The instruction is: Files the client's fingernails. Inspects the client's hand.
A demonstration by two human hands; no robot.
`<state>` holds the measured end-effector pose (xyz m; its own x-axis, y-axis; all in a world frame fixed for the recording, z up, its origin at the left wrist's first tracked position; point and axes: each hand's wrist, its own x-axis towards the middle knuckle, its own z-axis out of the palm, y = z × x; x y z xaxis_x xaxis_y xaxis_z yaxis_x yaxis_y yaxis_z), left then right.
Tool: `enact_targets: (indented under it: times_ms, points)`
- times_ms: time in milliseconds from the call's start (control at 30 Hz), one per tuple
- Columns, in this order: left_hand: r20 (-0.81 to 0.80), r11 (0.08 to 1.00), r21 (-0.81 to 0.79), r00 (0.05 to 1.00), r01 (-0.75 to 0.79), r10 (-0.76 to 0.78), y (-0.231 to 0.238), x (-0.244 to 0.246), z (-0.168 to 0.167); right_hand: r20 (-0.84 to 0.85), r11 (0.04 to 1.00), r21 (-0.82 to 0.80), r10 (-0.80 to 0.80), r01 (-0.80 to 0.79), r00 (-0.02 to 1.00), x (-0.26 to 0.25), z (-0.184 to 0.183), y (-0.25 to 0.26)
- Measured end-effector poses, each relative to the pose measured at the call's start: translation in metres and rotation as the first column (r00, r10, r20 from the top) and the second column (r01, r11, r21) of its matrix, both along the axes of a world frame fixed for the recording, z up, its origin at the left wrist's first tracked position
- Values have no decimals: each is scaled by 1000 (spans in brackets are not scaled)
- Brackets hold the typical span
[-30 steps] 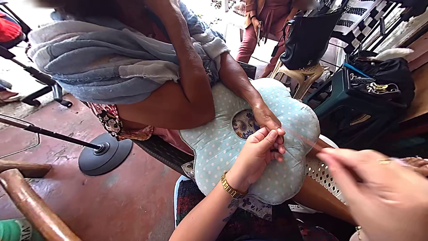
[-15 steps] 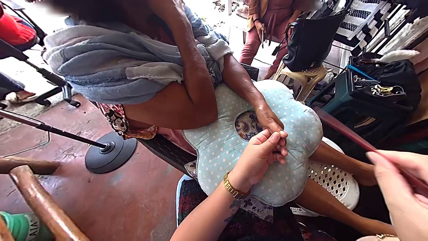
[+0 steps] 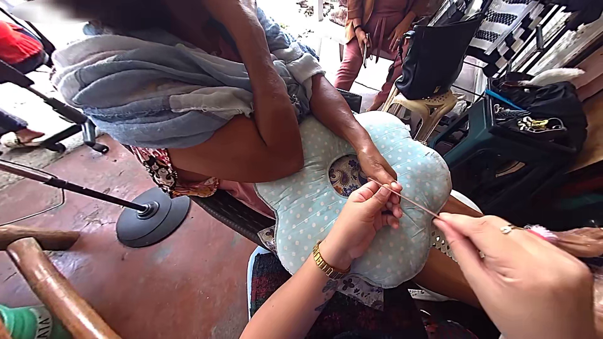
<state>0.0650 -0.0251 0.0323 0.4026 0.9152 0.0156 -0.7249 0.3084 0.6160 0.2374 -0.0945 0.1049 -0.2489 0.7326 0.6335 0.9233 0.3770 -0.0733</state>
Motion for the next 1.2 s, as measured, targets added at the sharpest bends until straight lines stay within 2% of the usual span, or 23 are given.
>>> enact_targets:
  times_ms: [67, 167, 300, 400, 533, 600, 800, 867, 967, 1133, 1200]
  points:
    - [-3, 1000, 1, 1000, 7, -7, 0, -1, 0, -43, 998, -38, -58, 57, 997, 17, 7, 0]
    - [2, 1000, -1, 1000, 2, -2, 0, -1, 0, -117, 993, -13, -116, 115, 986, 32, 21, 0]
    - [12, 1000, 7, 1000, -2, 2, 1, -1, 0, -48, 997, -17, 69, -70, 996, 14, 5, 5]
    - [5, 1000, 16, 1000, 6, -6, 0, 1, -3, -3, 1000, 0, 5, -5, 1000, 12, 3, 6]
    - [-2, 999, 50, 1000, -3, 3, 1, 0, -7, 70, 988, -156, -4, 15, 998, -3, 14, 3]
    - [-5, 999, 45, 1000, 5, -5, 1, 0, -8, 87, 987, -163, 9, 6, 996, -19, 12, 5]
    - [-4, 998, 63, 1000, 12, -11, 2, -2, -11, -3, 920, -392, -17, 15, 1000, -3, 33, -3]
    - [-10, 998, 57, 1000, 6, -5, 3, -1, -11, 44, 933, -360, -8, 23, 999, -13, 26, -3]
    - [-40, 999, 49, 999, -11, 13, 1, 2, -9, 68, 975, -224, 6, 10, 998, -32, 10, 7]
    - [-13, 998, 69, 1000, 2, -1, 0, 2, -11, 0, 926, -376, 9, -8, 1000, -7, 28, -5]
    - [-27, 998, 69, 1000, -3, 5, 1, 2, -9, 7, 957, -291, 11, -8, 1000, -11, 17, -3]
